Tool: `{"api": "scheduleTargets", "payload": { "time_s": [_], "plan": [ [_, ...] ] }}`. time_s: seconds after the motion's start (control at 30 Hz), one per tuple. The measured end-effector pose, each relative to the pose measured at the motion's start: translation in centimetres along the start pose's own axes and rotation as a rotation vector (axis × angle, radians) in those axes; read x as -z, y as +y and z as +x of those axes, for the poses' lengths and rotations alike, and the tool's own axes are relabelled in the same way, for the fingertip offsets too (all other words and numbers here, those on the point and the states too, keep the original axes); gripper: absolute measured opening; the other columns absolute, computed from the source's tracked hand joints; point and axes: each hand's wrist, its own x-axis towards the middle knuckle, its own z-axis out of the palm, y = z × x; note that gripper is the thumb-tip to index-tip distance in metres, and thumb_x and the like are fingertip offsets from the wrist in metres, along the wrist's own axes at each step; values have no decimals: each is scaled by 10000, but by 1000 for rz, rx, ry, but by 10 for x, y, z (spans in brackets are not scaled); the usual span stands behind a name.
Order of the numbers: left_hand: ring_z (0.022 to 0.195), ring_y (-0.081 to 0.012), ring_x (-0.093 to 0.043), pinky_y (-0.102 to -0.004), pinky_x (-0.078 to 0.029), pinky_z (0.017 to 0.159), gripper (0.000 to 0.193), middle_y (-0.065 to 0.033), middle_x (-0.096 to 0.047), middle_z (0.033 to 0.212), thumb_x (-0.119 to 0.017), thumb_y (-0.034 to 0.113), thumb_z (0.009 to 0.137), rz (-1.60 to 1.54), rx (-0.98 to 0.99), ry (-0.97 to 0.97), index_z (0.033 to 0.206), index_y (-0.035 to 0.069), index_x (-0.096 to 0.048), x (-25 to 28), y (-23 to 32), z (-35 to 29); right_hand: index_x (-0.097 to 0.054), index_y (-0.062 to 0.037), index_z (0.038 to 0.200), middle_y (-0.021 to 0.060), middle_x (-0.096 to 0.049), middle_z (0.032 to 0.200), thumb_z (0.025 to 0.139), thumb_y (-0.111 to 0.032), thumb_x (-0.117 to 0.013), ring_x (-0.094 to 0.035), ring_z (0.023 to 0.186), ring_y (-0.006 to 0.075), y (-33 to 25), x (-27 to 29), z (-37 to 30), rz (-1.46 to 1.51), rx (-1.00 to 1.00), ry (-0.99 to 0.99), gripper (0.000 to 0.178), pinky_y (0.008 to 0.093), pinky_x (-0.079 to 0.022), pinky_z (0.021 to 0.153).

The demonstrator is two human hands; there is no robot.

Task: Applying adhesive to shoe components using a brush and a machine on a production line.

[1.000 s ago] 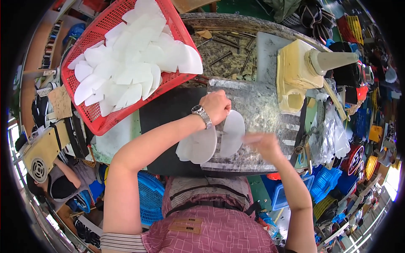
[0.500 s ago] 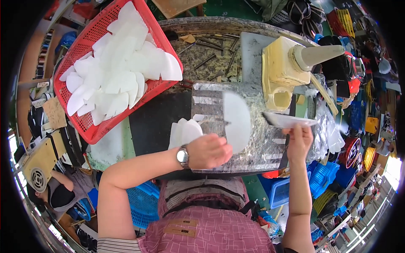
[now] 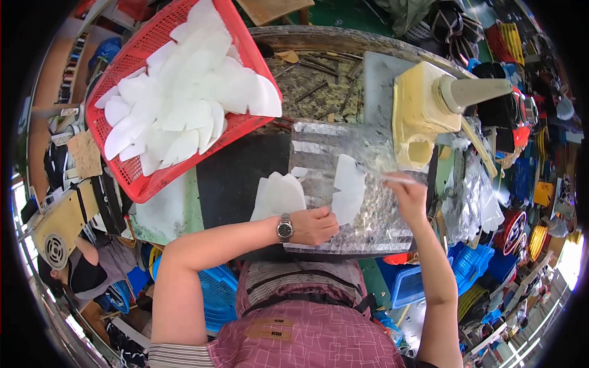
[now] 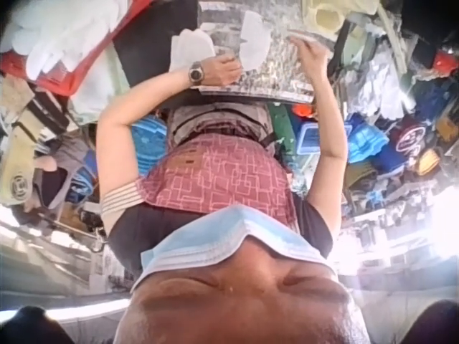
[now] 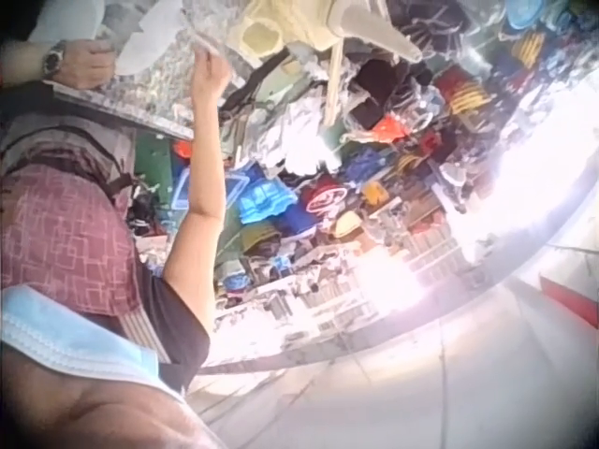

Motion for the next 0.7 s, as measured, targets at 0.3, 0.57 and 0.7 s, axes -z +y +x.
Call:
{"api": "scheduleTargets", "payload": {
  "time_s": [0.3,0.57,0.7],
  "plan": [
    [726,-167,-466,-304,-403,632,241,-13,-448,713,-648,124,569,32,446,449,796,73,-585,98,-21,20,-531,4,782,82,-577,739,787,-92,-528,-547,628,142,-10,27,-68,677,-277,639,96,269,-446,588],
    [804,-272,-466,-392,-374,721,338,-105,-480,862,-670,102,602,699,902,233,906,54,-530,162,-102,10,-562,38,786,78,-601,701,793,-92,-523,-562,632,110,-24,61,-8,146,-219,752,135,214,-432,605],
    [877,-285,-466,-393,-374,779,462,-112,-492,931,-672,123,605,610,874,196,1025,51,-493,124,-83,22,-581,38,789,72,-608,704,779,-88,-535,-562,637,105,-11,73,17,-73,-118,631,135,211,-428,601]
  ]
}}
